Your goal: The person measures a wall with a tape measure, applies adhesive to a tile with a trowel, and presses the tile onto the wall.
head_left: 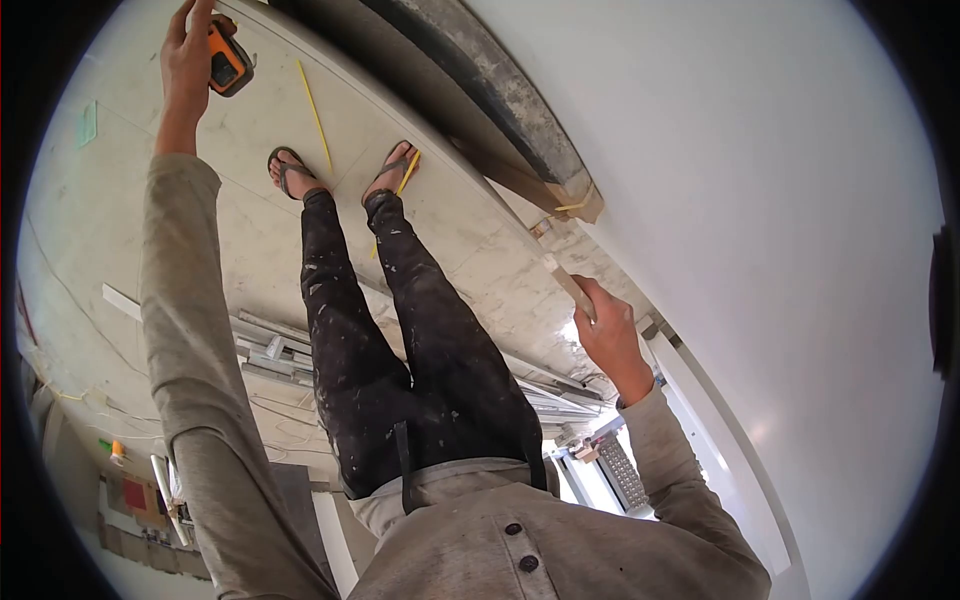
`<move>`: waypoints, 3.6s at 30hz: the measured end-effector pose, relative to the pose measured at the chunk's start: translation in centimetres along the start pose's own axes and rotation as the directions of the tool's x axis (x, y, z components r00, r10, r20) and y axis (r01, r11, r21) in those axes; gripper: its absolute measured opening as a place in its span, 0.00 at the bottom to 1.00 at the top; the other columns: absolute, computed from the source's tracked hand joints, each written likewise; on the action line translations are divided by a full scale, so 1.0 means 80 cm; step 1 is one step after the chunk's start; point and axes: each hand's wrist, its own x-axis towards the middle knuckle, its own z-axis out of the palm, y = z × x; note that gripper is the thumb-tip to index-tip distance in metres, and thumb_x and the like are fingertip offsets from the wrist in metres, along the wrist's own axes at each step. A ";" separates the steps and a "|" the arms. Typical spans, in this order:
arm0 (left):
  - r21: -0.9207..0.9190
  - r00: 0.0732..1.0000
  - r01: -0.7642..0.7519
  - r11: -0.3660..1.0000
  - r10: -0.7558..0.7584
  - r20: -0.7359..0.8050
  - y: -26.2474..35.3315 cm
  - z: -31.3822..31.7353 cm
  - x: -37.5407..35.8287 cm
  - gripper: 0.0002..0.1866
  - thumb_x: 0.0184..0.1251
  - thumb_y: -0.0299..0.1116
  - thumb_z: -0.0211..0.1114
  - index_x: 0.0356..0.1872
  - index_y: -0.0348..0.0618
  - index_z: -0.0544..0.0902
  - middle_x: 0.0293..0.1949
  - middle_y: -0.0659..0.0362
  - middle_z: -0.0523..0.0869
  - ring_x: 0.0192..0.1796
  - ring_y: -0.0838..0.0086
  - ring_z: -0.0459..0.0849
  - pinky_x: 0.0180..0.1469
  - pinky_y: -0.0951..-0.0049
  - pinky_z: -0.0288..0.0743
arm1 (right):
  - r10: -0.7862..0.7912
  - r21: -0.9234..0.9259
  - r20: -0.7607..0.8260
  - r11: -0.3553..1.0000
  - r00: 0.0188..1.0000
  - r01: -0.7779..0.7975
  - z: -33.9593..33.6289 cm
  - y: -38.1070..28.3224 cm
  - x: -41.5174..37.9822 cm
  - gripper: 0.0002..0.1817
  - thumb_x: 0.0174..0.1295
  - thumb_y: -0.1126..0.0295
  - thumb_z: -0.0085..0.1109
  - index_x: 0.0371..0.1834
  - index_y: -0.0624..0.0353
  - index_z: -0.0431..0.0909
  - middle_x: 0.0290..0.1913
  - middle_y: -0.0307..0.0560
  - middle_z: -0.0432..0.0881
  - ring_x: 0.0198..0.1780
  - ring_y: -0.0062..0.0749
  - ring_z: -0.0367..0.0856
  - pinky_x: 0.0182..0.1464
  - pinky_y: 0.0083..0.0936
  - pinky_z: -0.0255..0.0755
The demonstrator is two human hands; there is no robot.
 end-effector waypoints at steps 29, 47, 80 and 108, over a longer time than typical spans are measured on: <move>0.214 0.994 0.045 0.976 -0.023 -0.106 0.054 0.022 -0.024 0.38 0.63 0.56 0.65 0.64 0.35 0.68 0.26 0.59 0.78 0.27 0.75 0.77 0.27 0.71 0.72 | -0.012 -0.401 0.113 0.914 0.994 0.057 -0.001 -0.040 0.021 0.18 0.53 0.79 0.56 0.48 0.56 0.70 0.32 0.54 0.83 0.34 0.53 0.81 0.34 0.47 0.70; 0.170 0.988 0.079 0.982 -0.054 -0.145 0.029 0.014 -0.019 0.44 0.62 0.59 0.64 0.68 0.34 0.62 0.38 0.49 0.81 0.34 0.69 0.80 0.32 0.67 0.76 | -0.012 -0.349 0.096 0.936 0.995 0.044 0.013 -0.028 0.019 0.13 0.55 0.78 0.52 0.45 0.60 0.71 0.34 0.57 0.81 0.32 0.59 0.80 0.34 0.49 0.73; 0.142 0.995 0.040 0.989 -0.027 -0.092 0.010 -0.018 -0.030 0.49 0.58 0.58 0.69 0.67 0.27 0.62 0.47 0.47 0.82 0.48 0.71 0.80 0.50 0.74 0.74 | -0.012 -0.436 -0.117 0.899 0.993 -0.041 0.084 -0.058 0.017 0.11 0.57 0.78 0.49 0.43 0.59 0.75 0.31 0.56 0.82 0.31 0.55 0.83 0.33 0.46 0.76; 0.053 0.999 0.020 0.998 -0.022 0.035 0.025 0.031 -0.011 0.49 0.58 0.58 0.69 0.67 0.27 0.60 0.31 0.57 0.83 0.36 0.77 0.80 0.36 0.77 0.75 | 0.088 -0.424 -0.106 0.897 0.990 -0.125 0.028 -0.020 0.052 0.13 0.58 0.73 0.53 0.46 0.59 0.79 0.34 0.60 0.82 0.36 0.56 0.82 0.41 0.45 0.77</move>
